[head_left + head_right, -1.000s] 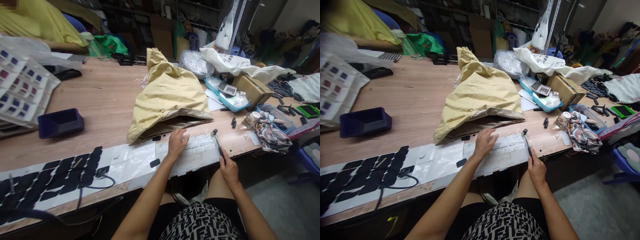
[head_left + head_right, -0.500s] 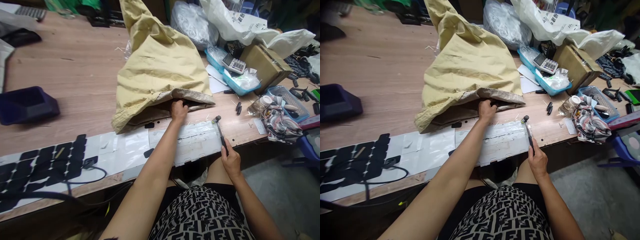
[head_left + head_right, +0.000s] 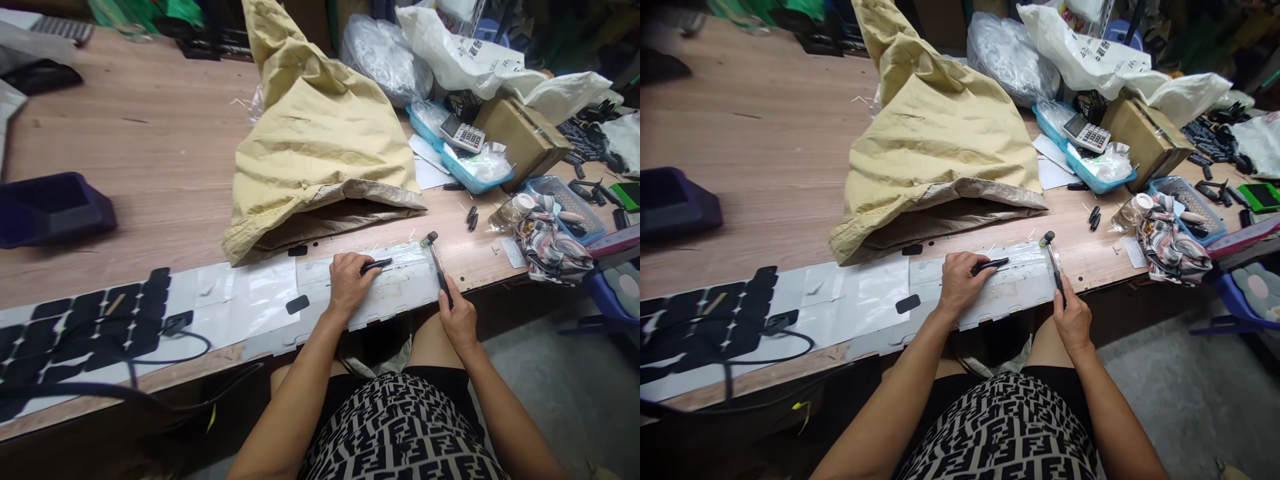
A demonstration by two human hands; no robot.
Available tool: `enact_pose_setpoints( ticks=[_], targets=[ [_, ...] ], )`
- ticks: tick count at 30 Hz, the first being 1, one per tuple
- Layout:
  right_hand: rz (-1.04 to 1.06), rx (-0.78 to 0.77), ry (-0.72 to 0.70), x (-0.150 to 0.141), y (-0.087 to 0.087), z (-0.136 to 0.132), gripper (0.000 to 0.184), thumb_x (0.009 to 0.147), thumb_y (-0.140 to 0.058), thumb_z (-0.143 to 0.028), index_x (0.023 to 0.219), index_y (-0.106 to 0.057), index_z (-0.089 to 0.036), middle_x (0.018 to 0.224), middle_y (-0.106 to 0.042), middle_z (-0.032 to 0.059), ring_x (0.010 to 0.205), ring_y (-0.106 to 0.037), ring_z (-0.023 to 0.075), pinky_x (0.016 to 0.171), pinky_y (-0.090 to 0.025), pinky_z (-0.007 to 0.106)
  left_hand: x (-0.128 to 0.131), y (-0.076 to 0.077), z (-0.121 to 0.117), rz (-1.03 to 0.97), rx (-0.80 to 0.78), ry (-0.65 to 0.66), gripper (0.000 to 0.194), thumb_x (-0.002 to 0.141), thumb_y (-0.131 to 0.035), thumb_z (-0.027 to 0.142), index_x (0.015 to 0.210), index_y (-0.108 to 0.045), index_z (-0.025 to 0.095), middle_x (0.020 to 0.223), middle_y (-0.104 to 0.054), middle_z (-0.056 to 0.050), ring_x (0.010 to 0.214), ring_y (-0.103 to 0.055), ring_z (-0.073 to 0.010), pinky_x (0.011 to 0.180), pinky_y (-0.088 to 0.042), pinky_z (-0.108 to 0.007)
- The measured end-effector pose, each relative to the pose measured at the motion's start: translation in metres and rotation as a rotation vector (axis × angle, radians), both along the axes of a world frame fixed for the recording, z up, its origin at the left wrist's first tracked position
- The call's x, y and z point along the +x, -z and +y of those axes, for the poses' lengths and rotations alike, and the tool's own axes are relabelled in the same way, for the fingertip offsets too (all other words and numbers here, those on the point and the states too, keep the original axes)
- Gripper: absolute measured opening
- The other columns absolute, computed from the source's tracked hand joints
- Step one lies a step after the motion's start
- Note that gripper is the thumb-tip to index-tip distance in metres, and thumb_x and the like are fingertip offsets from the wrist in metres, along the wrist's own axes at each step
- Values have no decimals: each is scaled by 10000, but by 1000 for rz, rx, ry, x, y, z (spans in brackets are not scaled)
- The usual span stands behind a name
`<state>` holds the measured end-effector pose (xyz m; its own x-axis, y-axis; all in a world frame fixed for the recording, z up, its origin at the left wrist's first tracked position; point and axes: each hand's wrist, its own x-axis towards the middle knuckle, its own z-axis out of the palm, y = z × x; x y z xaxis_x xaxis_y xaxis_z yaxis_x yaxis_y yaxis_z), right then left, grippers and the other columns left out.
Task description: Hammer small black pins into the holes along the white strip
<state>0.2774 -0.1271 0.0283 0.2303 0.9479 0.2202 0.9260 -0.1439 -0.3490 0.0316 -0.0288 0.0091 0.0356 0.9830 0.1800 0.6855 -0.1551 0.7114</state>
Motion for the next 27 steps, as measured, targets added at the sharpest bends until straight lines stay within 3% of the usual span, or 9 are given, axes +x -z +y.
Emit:
enact_pose_setpoints(
  ticks=[6,10,18,27],
  targets=[
    [137,12,-17,2,-4,-1,438,968,-488,-321,1378,-601,-214,1199,-720,82,994,-734,245,903,-559,308,-12,3,9,8,-24,101,275,762,-762,325,1022,-702,261,991,-676,-45,1038,-507,-277,935,-395,-425],
    [281,117,-94,-4,-8,-10,433,980,-486,-317,1378,-597,-190,1300,-665,79,1168,-660,223,1002,-524,294,-16,3,11,-37,-11,137,209,773,-744,302,971,-705,247,960,-679,-34,1015,-516,-255,937,-405,-400],
    [258,111,-351,-47,-30,-18,386,973,-506,-274,1327,-643,-205,1221,-708,58,1063,-712,204,960,-568,280,-12,1,10,-64,-28,96,167,793,-713,276,957,-736,257,936,-670,-29,998,-516,-249,942,-408,-420],
    [193,143,-366,-47,-25,-22,394,987,-496,-246,1359,-616,-201,1244,-695,71,1073,-708,207,987,-558,296,-11,8,14,-81,-2,86,160,814,-709,306,966,-753,276,932,-656,-30,979,-517,-235,928,-410,-412]
  ],
)
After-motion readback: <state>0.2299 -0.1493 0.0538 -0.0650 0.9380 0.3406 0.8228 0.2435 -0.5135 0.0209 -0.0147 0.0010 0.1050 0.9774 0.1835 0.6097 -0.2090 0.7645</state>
